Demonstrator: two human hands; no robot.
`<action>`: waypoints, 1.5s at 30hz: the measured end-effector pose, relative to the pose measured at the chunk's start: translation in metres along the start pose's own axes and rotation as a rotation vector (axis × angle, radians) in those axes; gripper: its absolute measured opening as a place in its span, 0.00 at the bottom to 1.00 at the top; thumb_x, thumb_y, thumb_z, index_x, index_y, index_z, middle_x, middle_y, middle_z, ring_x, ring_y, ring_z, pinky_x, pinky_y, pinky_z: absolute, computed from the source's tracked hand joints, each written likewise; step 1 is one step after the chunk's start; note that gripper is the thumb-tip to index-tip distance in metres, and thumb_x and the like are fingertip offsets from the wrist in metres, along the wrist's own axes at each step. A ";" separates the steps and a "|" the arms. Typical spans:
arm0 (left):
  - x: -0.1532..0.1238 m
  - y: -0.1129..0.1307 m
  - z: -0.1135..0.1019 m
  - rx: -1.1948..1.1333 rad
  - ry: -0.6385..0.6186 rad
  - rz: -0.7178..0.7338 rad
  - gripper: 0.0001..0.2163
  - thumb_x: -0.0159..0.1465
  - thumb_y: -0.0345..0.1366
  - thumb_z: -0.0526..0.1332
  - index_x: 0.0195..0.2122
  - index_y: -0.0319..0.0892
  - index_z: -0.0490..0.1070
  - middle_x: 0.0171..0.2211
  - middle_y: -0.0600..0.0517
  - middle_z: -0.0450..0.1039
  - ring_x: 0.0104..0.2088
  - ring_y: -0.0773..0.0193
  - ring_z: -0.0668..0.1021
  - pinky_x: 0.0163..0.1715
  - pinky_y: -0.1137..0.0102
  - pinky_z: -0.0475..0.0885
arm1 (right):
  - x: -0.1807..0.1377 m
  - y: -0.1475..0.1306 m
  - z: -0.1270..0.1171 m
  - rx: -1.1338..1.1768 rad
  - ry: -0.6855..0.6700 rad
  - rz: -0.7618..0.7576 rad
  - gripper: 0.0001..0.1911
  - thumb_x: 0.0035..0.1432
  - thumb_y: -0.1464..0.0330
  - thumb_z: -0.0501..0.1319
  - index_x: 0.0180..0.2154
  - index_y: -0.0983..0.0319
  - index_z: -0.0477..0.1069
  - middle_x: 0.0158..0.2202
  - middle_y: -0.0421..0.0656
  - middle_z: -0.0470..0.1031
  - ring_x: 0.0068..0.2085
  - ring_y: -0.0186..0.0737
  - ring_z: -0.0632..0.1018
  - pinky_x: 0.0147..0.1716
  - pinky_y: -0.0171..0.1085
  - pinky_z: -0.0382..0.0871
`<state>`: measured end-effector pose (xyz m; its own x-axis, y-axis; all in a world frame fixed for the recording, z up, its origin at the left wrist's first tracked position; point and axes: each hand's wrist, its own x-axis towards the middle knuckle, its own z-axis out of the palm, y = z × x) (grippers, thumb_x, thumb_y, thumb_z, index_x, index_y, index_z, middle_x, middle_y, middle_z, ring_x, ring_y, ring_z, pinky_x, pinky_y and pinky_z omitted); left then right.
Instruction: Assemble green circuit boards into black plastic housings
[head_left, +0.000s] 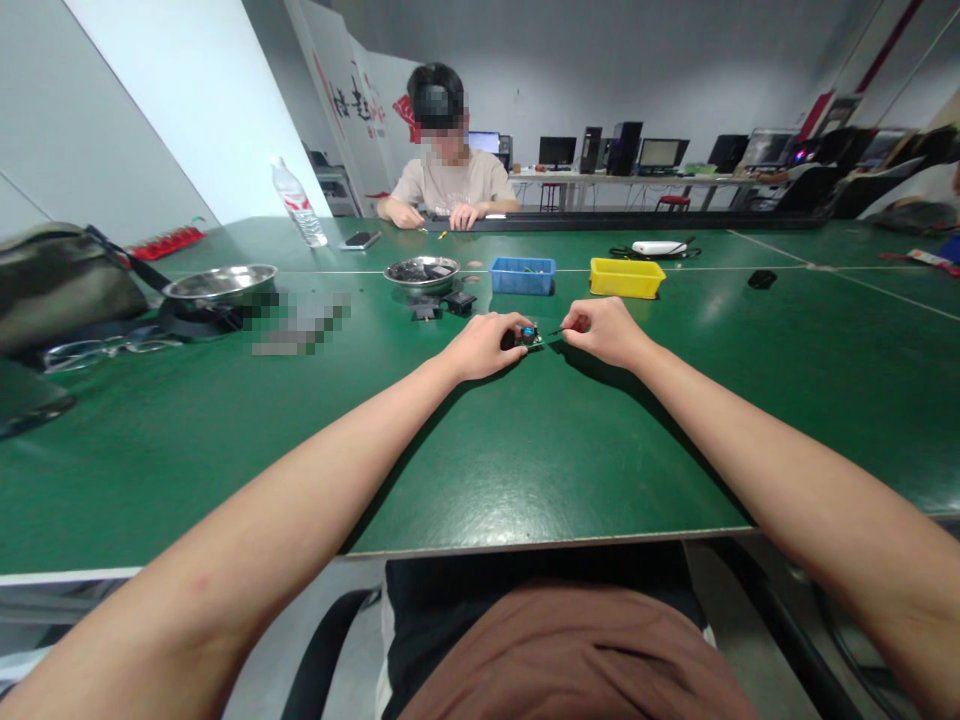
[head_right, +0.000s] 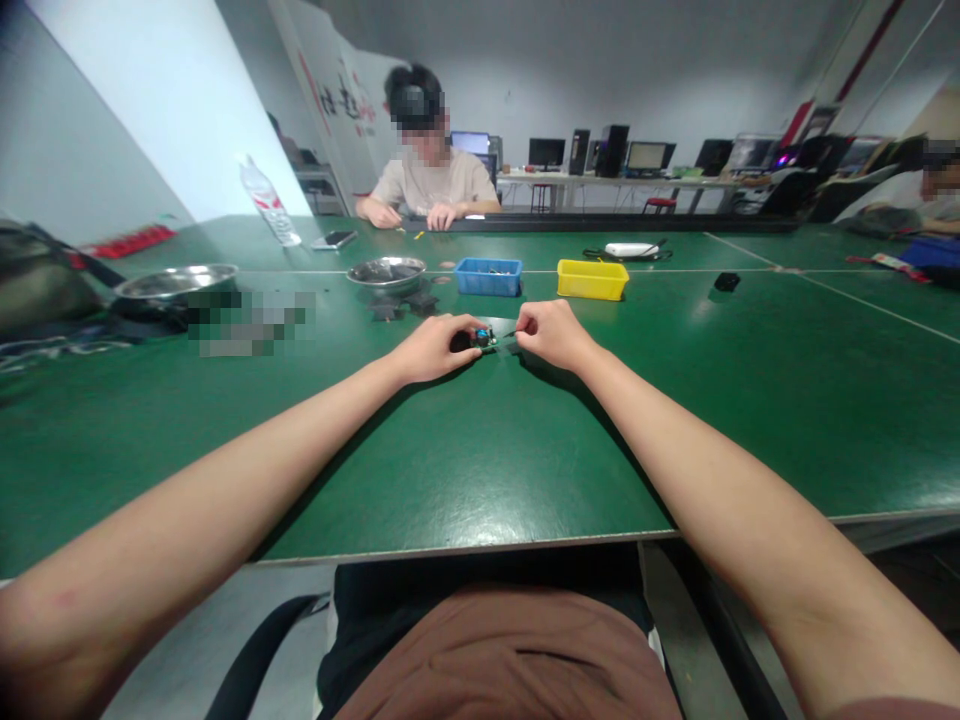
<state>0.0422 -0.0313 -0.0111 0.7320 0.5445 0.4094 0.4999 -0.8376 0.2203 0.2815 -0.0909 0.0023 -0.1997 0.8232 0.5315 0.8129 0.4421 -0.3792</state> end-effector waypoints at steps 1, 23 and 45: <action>0.000 0.000 0.000 -0.034 -0.001 0.000 0.17 0.64 0.38 0.65 0.53 0.42 0.75 0.46 0.46 0.83 0.45 0.54 0.83 0.49 0.61 0.75 | 0.001 0.004 -0.001 -0.024 0.008 0.018 0.04 0.49 0.75 0.65 0.26 0.61 0.77 0.26 0.40 0.80 0.28 0.38 0.77 0.34 0.36 0.67; -0.011 -0.025 -0.013 -0.137 -0.035 -0.141 0.15 0.53 0.44 0.68 0.39 0.41 0.73 0.36 0.49 0.76 0.37 0.57 0.78 0.40 0.64 0.74 | -0.007 -0.017 0.011 0.255 -0.324 -0.037 0.16 0.49 0.73 0.67 0.42 0.62 0.82 0.36 0.44 0.83 0.37 0.39 0.80 0.38 0.36 0.71; -0.008 -0.014 -0.011 -0.113 0.027 -0.075 0.16 0.56 0.36 0.64 0.45 0.45 0.64 0.34 0.53 0.73 0.35 0.60 0.78 0.38 0.67 0.71 | -0.010 -0.042 0.022 0.399 -0.098 0.004 0.07 0.51 0.67 0.69 0.32 0.62 0.76 0.28 0.39 0.78 0.28 0.35 0.75 0.32 0.35 0.67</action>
<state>0.0239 -0.0245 -0.0078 0.6811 0.6059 0.4112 0.4964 -0.7949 0.3490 0.2372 -0.1101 -0.0035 -0.2642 0.8466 0.4621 0.5417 0.5267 -0.6552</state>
